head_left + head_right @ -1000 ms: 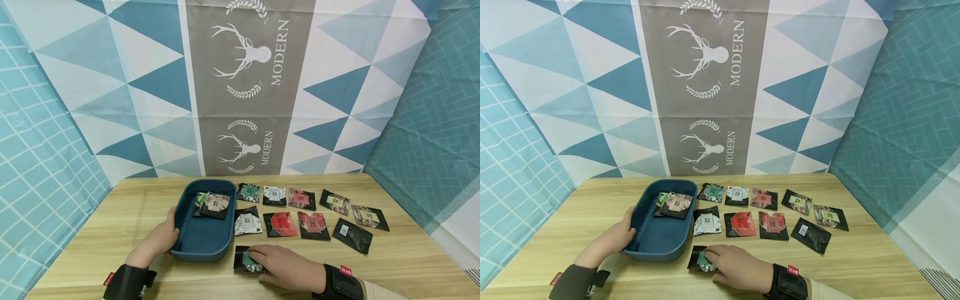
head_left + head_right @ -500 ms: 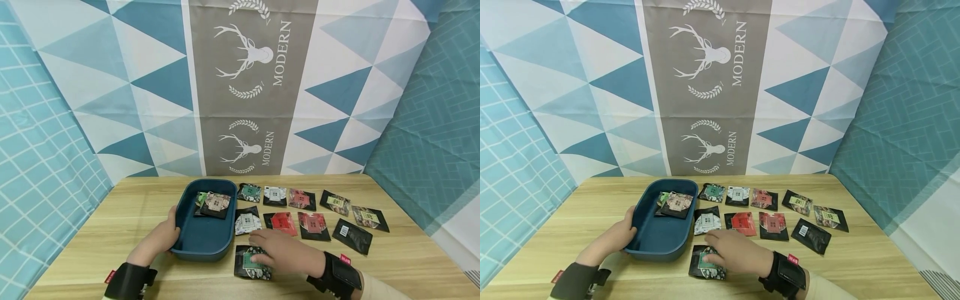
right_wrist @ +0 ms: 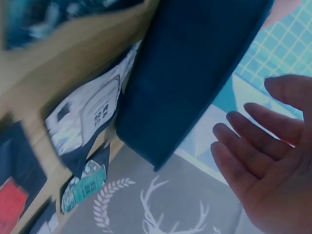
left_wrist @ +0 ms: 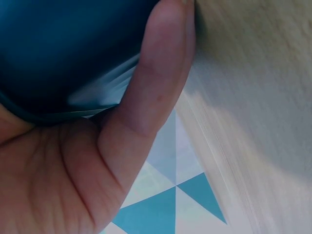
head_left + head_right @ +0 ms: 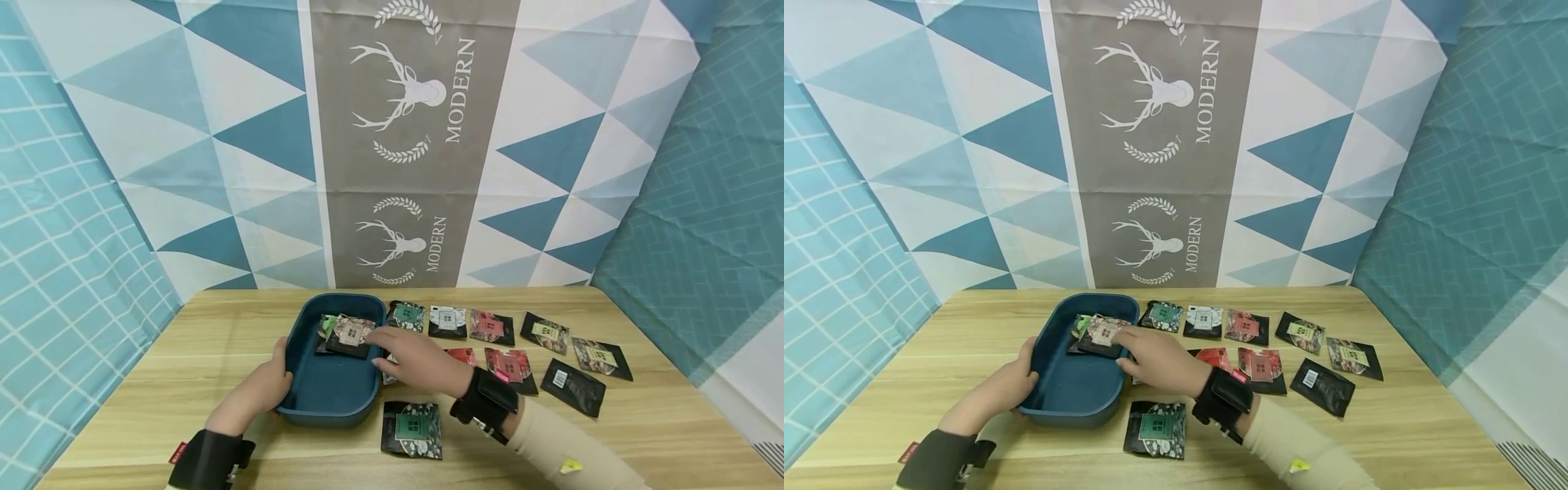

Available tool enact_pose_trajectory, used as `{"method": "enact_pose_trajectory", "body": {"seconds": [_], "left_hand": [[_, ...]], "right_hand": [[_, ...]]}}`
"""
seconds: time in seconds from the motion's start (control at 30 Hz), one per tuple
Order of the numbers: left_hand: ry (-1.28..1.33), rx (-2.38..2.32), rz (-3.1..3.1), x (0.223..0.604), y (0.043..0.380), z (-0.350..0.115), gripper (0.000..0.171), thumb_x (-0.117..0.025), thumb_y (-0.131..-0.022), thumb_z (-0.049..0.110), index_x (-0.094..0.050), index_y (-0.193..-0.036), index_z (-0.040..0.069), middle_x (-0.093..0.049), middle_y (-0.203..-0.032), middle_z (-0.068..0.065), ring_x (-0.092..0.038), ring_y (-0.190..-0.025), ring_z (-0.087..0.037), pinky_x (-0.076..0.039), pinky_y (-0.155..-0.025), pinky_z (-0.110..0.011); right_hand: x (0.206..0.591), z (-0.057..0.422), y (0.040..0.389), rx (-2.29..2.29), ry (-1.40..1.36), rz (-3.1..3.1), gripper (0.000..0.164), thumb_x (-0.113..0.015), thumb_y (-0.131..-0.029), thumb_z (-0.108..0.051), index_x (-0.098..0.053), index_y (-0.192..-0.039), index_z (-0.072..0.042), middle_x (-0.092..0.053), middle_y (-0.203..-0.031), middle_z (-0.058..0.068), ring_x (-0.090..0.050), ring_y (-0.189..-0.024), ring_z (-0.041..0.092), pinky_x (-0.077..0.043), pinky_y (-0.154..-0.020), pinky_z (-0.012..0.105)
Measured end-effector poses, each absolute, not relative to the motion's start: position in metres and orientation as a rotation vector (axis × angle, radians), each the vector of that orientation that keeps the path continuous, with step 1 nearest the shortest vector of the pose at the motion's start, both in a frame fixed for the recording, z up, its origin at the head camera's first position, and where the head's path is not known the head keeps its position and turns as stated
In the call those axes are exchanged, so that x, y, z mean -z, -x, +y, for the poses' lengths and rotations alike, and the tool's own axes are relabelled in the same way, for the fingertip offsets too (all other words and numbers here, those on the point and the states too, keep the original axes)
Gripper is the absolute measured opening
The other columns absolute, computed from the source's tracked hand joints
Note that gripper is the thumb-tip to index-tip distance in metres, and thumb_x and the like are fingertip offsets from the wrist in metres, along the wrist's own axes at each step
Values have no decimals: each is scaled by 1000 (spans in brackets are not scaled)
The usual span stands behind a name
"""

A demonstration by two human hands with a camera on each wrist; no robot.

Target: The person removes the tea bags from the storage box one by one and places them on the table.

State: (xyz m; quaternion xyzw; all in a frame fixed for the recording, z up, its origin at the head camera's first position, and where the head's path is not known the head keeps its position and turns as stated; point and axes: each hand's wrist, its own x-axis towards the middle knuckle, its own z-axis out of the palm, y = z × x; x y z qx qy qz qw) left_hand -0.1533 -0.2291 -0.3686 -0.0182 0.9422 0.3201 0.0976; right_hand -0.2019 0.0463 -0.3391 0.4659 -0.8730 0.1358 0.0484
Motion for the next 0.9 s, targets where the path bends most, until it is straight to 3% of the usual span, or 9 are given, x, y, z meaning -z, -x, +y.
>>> {"method": "enact_pose_trajectory", "body": {"seconds": [0.6,0.8,0.9], "left_hand": [[73,-944,2771,368,152,-228,67,-33,-96,6,12,-145,-4,-57,-66,-15,-57,-47,-22,-45,-51,-33],[96,-942,2757,367,153,-228,67,-33,-96,6,12,-146,-2,-57,-68,-15,-57,-47,-22,-46,-51,-32],[86,-940,2764,367,153,-228,67,-32,-96,6,11,-145,-3,-57,-67,-15,-57,-47,-22,-45,-51,-32]], "right_hand": [[359,-21,248,-166,-1379,-2784,58,-63,-88,-28,-43,-140,-11,-49,-138,8,-57,-114,19,-47,-93,28],[366,-34,255,-95,-1311,-2805,48,-66,-86,-28,-53,-130,-11,-60,-118,5,-60,-101,17,-50,-80,28],[367,-38,256,-69,-1260,-2829,48,-67,-85,-29,-54,-128,-10,-60,-119,5,-60,-102,17,-50,-78,29]]}}
